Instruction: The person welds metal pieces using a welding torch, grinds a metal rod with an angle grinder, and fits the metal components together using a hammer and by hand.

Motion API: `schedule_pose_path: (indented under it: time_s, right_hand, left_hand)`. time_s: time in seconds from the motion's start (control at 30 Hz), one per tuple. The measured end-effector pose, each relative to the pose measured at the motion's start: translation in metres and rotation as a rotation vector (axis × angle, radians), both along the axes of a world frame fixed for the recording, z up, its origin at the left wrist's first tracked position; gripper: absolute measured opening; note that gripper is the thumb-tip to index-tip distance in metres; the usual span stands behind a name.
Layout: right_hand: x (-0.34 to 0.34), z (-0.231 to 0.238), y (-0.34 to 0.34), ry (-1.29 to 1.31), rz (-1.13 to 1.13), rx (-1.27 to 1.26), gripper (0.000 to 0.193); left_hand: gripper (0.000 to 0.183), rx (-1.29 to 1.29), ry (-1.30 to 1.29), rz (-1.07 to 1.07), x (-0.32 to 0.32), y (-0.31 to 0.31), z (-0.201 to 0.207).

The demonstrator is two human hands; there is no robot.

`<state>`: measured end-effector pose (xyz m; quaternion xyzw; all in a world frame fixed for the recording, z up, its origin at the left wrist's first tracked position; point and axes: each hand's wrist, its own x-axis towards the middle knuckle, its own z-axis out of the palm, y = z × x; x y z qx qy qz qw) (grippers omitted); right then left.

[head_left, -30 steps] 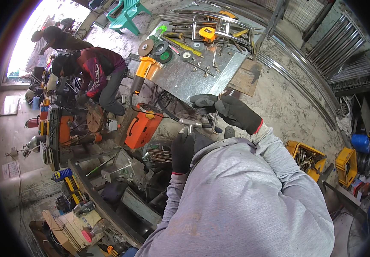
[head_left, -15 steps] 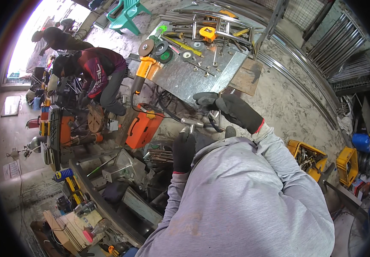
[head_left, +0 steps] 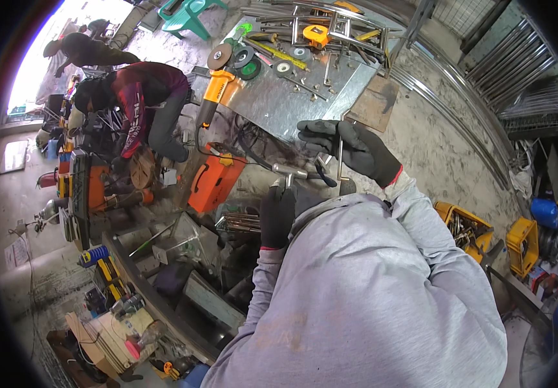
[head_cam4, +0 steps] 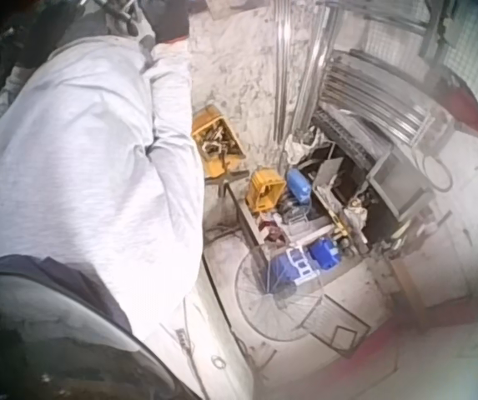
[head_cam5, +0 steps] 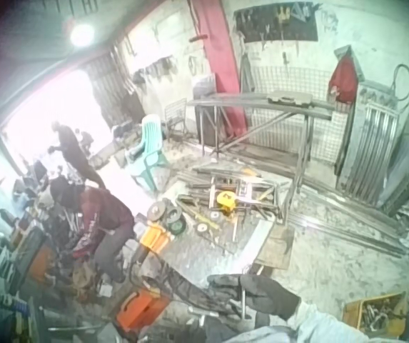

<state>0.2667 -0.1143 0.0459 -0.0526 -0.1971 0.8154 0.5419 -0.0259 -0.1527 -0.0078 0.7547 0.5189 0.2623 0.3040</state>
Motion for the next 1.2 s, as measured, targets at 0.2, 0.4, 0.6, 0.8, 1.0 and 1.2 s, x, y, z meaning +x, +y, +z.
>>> schedule_pose_path:
  time_s: [0.2,0.4,0.6,0.8,1.0,1.2]
  right_hand:
    - [-0.001,0.002,-0.002,-0.169,-0.052,-0.101,0.044]
    - [-0.001,-0.012,0.003,0.069,-0.026,-0.114,0.058]
    - [-0.003,-0.019,0.007,0.174,-0.087,-0.097,0.062]
    - [-0.004,-0.021,0.009,0.031,-0.157,-0.025,0.063]
    - [0.003,-0.023,0.005,-0.211,-0.127,0.055,0.083]
    - [0.002,-0.016,0.003,-0.592,-0.197,0.170,0.083]
  left_hand:
    - [0.019,-0.321,-0.087,0.105,0.011,0.002,0.025]
    - [0.018,-0.454,-0.115,0.165,0.022,0.005,0.043]
    - [0.017,0.030,0.151,0.072,-0.001,0.029,-0.002]
    - [0.037,0.160,0.168,0.211,0.043,0.099,0.027]
    - [0.035,0.228,0.309,0.154,0.071,0.147,0.002]
    - [0.030,0.277,0.510,0.092,0.073,0.169,-0.022]
